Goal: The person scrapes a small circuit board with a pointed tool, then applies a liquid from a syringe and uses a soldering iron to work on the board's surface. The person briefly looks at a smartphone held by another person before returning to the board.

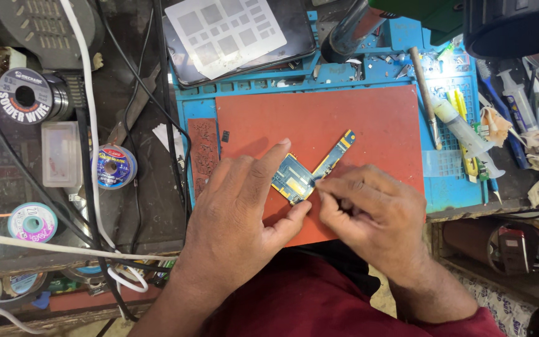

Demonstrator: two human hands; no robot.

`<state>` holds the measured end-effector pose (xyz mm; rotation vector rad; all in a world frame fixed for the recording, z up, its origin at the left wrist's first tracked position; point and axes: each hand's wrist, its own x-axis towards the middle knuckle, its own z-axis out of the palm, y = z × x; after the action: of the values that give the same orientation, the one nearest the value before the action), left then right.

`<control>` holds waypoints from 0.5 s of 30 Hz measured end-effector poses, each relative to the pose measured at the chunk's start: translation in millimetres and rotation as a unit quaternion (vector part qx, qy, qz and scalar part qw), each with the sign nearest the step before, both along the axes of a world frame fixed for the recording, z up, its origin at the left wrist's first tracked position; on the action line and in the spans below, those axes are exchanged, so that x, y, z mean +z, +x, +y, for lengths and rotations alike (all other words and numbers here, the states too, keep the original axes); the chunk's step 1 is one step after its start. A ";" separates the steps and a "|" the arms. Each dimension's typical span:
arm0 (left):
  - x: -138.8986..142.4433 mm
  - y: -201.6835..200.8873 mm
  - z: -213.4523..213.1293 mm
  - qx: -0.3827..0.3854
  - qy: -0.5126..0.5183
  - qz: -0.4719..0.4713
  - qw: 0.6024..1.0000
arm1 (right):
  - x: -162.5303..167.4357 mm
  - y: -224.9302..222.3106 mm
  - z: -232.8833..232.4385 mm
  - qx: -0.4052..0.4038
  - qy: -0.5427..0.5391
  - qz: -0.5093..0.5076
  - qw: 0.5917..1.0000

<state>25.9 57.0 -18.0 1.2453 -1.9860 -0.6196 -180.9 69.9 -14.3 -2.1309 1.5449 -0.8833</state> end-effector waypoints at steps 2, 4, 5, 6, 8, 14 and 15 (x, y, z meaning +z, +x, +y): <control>-0.4 0.2 0.6 0.002 -0.005 0.001 1.000 | -1.4 0.2 -0.1 0.041 -0.027 -0.001 0.999; -0.9 0.4 0.4 0.001 0.007 -0.002 1.000 | -3.0 0.5 -0.7 0.002 -0.004 -0.010 1.000; -1.2 0.1 0.1 0.000 0.013 -0.003 1.000 | -3.3 0.2 -1.0 -0.018 0.007 -0.013 1.000; -1.6 0.0 -0.2 -0.001 0.010 -0.001 1.000 | -3.4 -0.1 -0.7 0.003 -0.003 -0.009 1.000; -1.8 0.6 0.0 -0.002 0.006 0.000 1.000 | -3.5 0.1 0.2 0.047 -0.021 -0.003 0.999; -3.4 1.3 0.1 0.000 0.003 0.004 1.000 | -4.9 1.3 -0.4 0.035 -0.010 -0.010 0.999; -3.9 1.4 0.0 -0.001 0.006 0.004 1.000 | -5.5 1.5 -0.8 0.019 -0.007 -0.004 1.000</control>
<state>27.2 57.0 -22.0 1.2477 -1.9801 -0.6370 -179.4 69.1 -19.8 -2.1555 1.4933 -0.8912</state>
